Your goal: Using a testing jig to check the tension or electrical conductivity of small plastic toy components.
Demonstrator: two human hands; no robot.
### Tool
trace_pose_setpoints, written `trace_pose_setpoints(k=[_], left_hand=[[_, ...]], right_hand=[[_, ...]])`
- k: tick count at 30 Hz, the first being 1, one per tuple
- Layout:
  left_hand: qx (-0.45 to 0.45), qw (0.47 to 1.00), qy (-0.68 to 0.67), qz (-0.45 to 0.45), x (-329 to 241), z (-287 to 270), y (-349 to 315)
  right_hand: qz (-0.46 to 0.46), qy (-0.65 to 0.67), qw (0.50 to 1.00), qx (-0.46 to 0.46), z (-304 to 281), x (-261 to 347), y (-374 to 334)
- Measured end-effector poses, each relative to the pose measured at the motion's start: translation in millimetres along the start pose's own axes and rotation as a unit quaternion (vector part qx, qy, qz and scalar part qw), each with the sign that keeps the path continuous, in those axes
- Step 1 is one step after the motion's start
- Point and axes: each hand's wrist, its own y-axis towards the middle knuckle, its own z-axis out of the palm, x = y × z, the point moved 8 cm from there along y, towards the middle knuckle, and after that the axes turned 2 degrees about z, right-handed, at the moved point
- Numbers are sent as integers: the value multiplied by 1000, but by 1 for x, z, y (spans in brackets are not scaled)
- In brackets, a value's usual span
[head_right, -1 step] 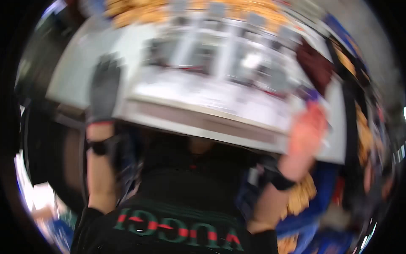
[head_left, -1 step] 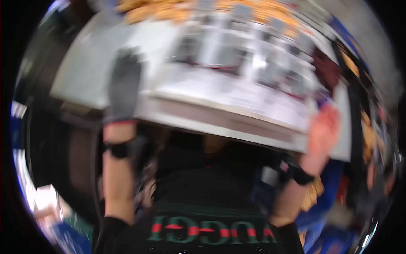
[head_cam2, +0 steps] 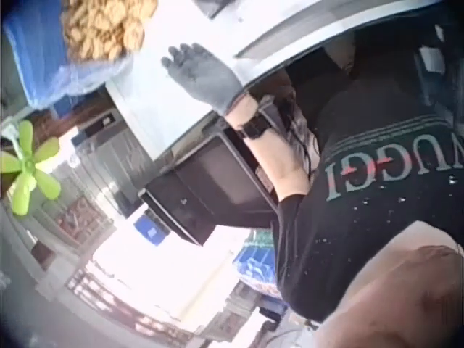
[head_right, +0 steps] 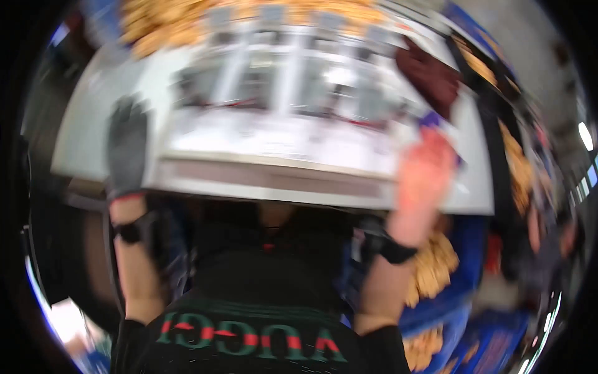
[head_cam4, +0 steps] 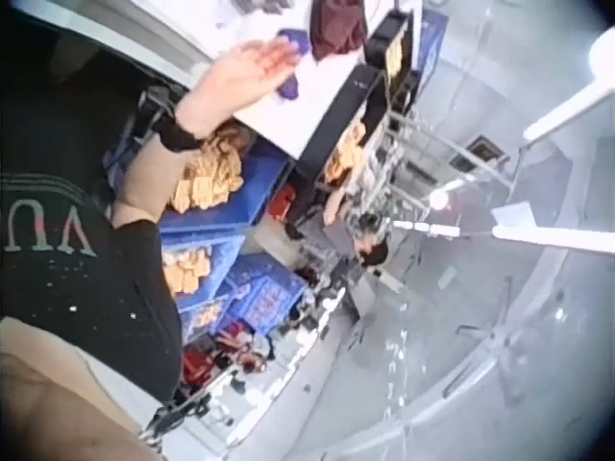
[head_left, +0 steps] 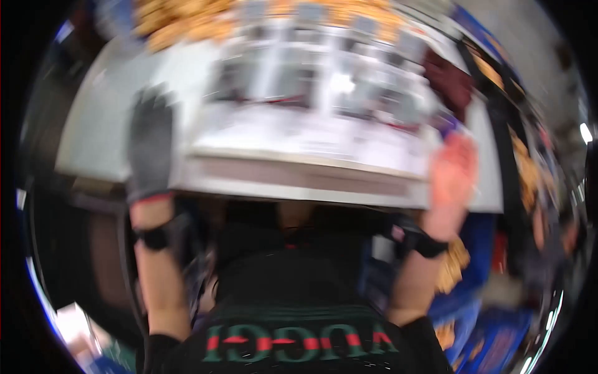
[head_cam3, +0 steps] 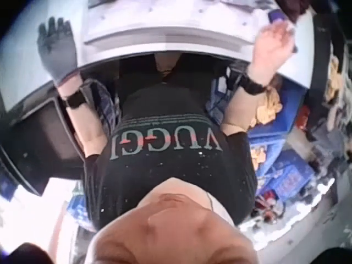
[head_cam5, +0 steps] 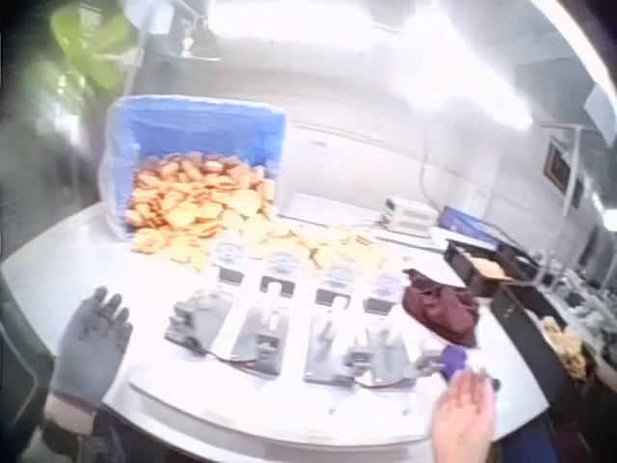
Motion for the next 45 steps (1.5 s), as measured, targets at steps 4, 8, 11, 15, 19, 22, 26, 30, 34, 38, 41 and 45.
trace_pose_setpoints(k=[4, 8, 11, 15, 19, 22, 26, 30, 34, 38, 41, 45], left_hand=[[-242, 964, 110, 18, 0, 52, -5], [-171, 971, 169, -8, 27, 39, 4], [-124, 946, 299, -2, 35, 39, -4], [-147, 957, 235, -80, 49, 34, -14], [-70, 971, -147, -177, 69, 37, -20], [-36, 923, 372, -94, 59, 57, -20], [-76, 935, 325, -116, 61, 55, -27], [-71, 931, 346, -95, 59, 56, -27], [-78, 929, 354, -76, 64, 46, -27], [-156, 751, 577, 280, -20, 60, -63], [-4, 872, 460, 167, -17, 134, -76], [364, 807, 307, -349, 120, 243, -100]], right_hand=[[-56, 6, 969, -240, 25, -4, -23], [-98, -12, 962, -254, 27, 17, -37], [-90, -8, 962, -258, 22, 18, -35], [-74, 24, 961, -266, 17, 12, -32], [-70, 21, 965, -252, 11, 7, -28], [-70, -8, 964, -255, 6, 6, -32], [-70, -98, 966, -230, 10, 4, -37], [-59, -141, 963, -220, 3, -2, -37], [-59, -153, 957, -238, -8, 7, -45], [-75, -54, 959, -267, 4, 23, -47], [-105, -16, 964, -245, 32, 42, -44], [-143, 15, 978, -150, 81, 58, -29]])
